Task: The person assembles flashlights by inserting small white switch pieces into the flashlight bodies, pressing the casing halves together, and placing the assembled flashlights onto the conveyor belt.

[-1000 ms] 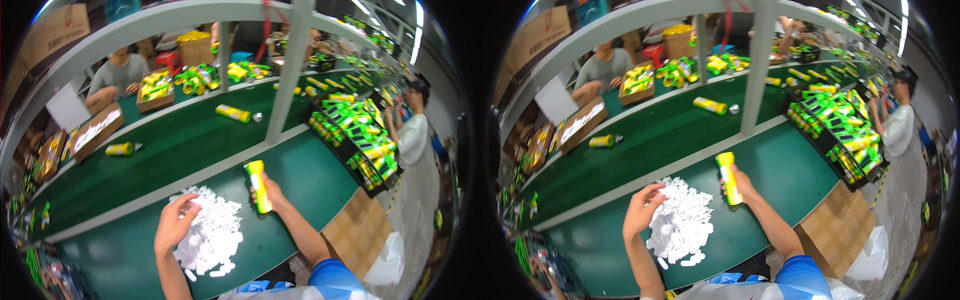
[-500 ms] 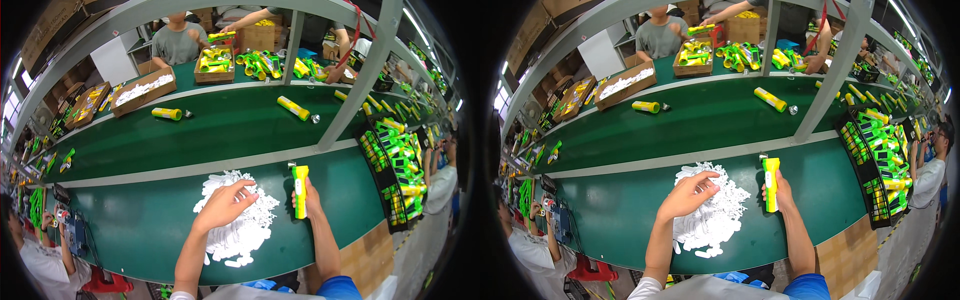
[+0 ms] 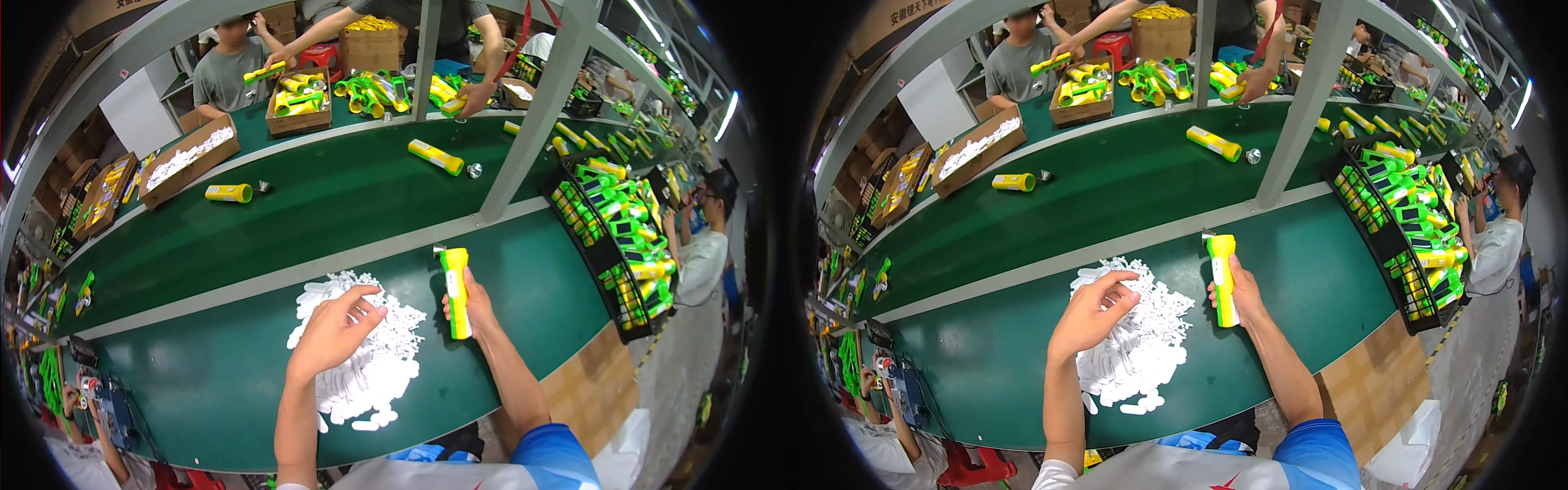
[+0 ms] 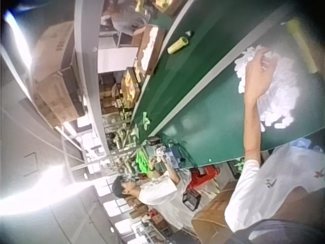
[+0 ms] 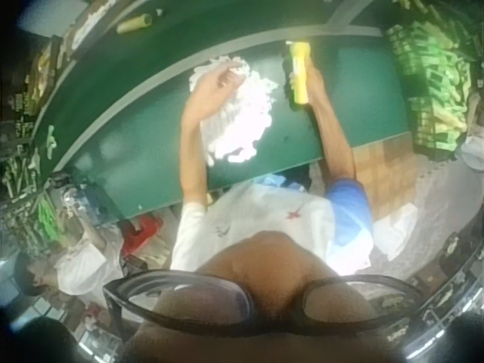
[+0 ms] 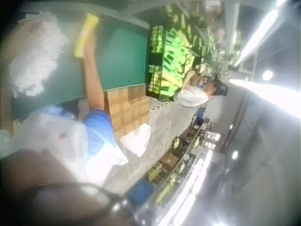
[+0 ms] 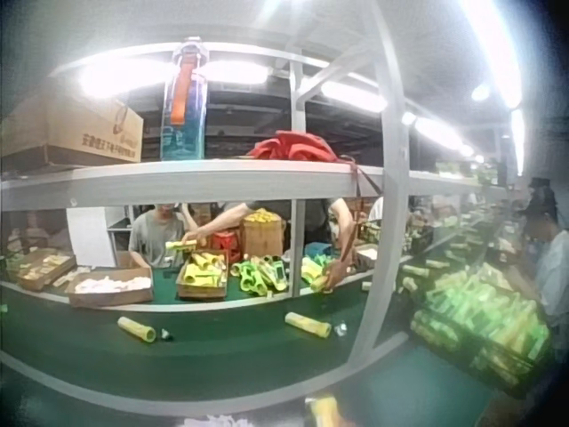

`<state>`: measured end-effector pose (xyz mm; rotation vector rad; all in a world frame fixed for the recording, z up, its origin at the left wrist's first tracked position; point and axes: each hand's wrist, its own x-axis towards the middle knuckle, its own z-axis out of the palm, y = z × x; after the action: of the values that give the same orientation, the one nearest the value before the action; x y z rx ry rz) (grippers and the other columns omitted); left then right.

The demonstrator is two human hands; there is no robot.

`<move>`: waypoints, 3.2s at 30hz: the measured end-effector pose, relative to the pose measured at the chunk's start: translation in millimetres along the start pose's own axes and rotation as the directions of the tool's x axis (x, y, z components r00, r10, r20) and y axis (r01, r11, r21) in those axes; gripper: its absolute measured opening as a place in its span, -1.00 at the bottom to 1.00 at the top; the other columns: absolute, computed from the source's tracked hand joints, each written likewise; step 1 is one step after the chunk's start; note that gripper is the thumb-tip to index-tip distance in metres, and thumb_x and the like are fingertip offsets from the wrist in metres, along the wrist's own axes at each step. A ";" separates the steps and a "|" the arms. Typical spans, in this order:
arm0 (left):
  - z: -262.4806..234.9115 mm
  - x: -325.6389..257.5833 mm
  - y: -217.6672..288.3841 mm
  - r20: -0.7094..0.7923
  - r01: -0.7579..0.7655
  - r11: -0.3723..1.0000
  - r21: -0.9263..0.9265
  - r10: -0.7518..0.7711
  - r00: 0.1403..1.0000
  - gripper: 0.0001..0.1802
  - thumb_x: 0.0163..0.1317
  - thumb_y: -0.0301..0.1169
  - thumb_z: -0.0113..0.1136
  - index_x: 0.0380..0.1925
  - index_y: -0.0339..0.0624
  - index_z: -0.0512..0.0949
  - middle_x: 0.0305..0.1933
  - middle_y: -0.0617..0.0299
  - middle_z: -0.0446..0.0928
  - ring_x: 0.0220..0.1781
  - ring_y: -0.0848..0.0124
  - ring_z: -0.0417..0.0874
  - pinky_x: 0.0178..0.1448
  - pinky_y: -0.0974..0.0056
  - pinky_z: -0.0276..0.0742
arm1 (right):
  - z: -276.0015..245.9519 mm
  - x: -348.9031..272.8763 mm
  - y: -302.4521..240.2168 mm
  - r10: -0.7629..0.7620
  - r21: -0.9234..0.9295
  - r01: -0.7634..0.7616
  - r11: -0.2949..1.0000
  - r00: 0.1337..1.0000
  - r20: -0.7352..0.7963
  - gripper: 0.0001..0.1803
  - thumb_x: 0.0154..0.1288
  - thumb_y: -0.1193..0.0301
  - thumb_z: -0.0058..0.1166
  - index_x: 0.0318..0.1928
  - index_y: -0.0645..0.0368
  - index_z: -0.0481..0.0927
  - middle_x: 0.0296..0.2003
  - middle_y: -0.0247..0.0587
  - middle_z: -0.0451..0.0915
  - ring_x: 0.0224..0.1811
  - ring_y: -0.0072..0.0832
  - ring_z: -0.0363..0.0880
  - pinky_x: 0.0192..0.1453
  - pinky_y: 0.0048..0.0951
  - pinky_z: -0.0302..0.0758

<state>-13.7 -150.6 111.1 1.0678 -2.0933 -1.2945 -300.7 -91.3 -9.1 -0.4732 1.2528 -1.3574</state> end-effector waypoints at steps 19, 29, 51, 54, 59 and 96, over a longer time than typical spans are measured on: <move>2.0 4.1 -2.7 -0.002 -0.007 0.998 -0.065 0.007 1.000 -0.58 0.34 -0.24 0.27 0.12 -0.22 0.56 -0.26 0.13 0.69 -0.24 0.40 0.67 -0.17 0.31 0.54 | -12.5 10.0 -2.8 -0.202 0.562 -0.039 0.826 0.910 0.361 -0.23 0.54 -0.11 -0.28 0.55 0.03 -0.01 0.40 0.17 0.24 0.43 0.15 0.28 0.50 0.17 0.23; 5.4 5.4 0.0 0.015 -0.003 0.999 -0.040 0.003 1.000 -0.57 0.34 -0.24 0.26 0.13 -0.23 0.56 -0.25 0.14 0.68 -0.22 0.40 0.67 -0.14 0.32 0.54 | -18.4 16.4 8.6 -0.088 0.478 -0.076 0.875 0.947 0.310 -0.18 0.54 0.08 -0.14 0.61 -0.10 -0.23 0.35 0.16 0.29 0.28 -0.07 0.45 0.43 -0.03 0.35; -5.9 -1.1 3.6 -0.012 -0.011 1.000 -0.029 0.010 1.000 -0.51 0.31 -0.16 0.27 0.14 -0.22 0.55 -0.24 0.08 0.71 -0.32 0.34 0.69 -0.19 0.26 0.56 | -13.2 15.0 11.8 -0.056 0.357 -0.027 0.934 0.974 0.221 -0.47 0.46 0.36 0.04 0.36 0.14 0.26 0.08 -0.17 0.55 0.00 -0.37 0.60 0.00 -0.29 0.64; -8.4 -3.2 6.1 0.012 0.011 1.000 -0.024 -0.010 1.000 -0.59 0.36 -0.26 0.25 0.13 -0.20 0.55 -0.24 0.18 0.68 -0.22 0.41 0.67 -0.07 0.30 0.55 | -13.6 14.8 14.5 -0.100 0.183 0.060 0.981 0.971 0.216 -0.48 0.44 0.37 0.09 0.34 0.13 0.30 0.04 -0.16 0.56 0.00 -0.36 0.61 -0.03 -0.30 0.68; -18.8 -5.6 2.7 -0.027 -0.029 0.999 -0.037 0.028 0.999 -0.51 0.34 -0.14 0.25 0.16 -0.18 0.53 -0.21 0.10 0.70 -0.32 0.32 0.70 -0.19 0.25 0.56 | 24.7 16.3 -7.5 -0.091 0.072 0.078 0.994 0.977 0.195 -0.45 0.42 0.38 0.12 0.35 0.15 0.28 0.00 -0.16 0.58 -0.08 -0.40 0.63 -0.13 -0.33 0.69; -41.7 -13.4 6.0 -0.062 -0.043 0.998 -0.044 0.040 0.997 -0.46 0.33 -0.07 0.25 0.15 -0.23 0.51 -0.23 0.11 0.70 -0.28 0.26 0.70 -0.19 0.22 0.57 | 50.4 132.9 -5.3 -0.726 -0.706 0.573 0.416 0.677 0.122 -0.85 0.31 0.50 0.19 -0.13 0.25 0.68 -0.34 -0.26 0.66 -0.31 -0.51 0.60 -0.16 -0.48 0.53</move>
<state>21.7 -160.7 135.7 1.0270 -2.0212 -1.2670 -293.0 -230.3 -38.4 -1.5584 1.8785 -1.5408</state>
